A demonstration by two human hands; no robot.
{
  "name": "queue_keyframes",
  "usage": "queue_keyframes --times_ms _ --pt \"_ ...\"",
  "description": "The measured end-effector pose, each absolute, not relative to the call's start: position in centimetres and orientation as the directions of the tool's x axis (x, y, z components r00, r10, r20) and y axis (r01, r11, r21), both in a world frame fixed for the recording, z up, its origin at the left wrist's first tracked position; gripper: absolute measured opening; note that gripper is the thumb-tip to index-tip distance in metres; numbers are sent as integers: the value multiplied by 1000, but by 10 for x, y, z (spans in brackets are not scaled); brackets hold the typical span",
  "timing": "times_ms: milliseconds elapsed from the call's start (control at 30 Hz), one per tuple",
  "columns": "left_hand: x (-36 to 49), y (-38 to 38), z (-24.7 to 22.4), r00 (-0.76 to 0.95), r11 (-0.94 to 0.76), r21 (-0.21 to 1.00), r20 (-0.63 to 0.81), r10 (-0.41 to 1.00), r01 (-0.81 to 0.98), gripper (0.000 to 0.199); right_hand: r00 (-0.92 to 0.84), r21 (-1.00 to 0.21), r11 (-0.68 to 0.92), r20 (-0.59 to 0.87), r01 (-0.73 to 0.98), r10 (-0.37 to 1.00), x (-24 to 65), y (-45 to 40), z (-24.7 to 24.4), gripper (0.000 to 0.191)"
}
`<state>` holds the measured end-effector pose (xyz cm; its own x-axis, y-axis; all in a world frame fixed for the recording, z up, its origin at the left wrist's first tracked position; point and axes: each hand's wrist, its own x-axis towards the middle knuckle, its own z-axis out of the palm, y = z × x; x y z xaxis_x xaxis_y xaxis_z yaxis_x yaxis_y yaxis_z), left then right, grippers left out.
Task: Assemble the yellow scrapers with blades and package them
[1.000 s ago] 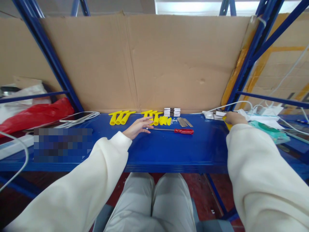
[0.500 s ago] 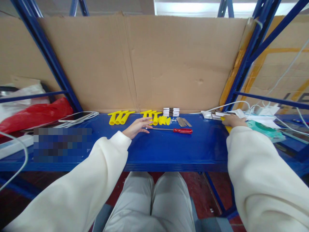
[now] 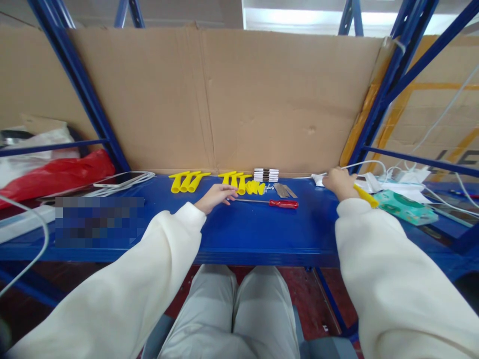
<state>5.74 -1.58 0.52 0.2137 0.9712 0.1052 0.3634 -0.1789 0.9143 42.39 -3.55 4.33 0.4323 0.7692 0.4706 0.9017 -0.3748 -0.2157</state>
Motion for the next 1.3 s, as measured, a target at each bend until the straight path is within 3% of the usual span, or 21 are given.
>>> queue_keyframes --times_ms 67,167,300,400,567,767,1000,1100,1300 --pt "53 -10 4 140 -279 821 241 960 498 20 417 -236 -346 445 908 792 399 -37 60 33" --pt "45 -3 2 100 -352 647 392 914 677 30 423 -363 -248 563 898 710 368 -40 79 34" --pt "39 -2 0 129 -311 456 387 913 834 40 445 -488 -105 660 867 606 338 -39 72 38" --pt "41 -6 -3 156 -285 385 333 930 878 42 432 -509 -87 615 856 659 324 -33 44 38" --pt "46 -13 -5 162 -233 335 225 961 913 41 308 -418 -79 517 905 799 323 -25 10 36" --pt "42 -18 1 -49 -45 299 300 953 953 35 335 -391 -169 412 905 847 332 -23 6 36" --pt "34 -19 4 -134 33 295 328 935 955 36 486 -381 -371 272 847 830 336 -26 4 25" --pt "34 -16 4 -124 8 315 352 928 949 36 530 -367 -429 240 825 814 340 -24 2 27" --pt "35 -9 -2 -27 -90 354 312 950 931 51 571 -397 -463 216 792 792 350 -10 -11 48"
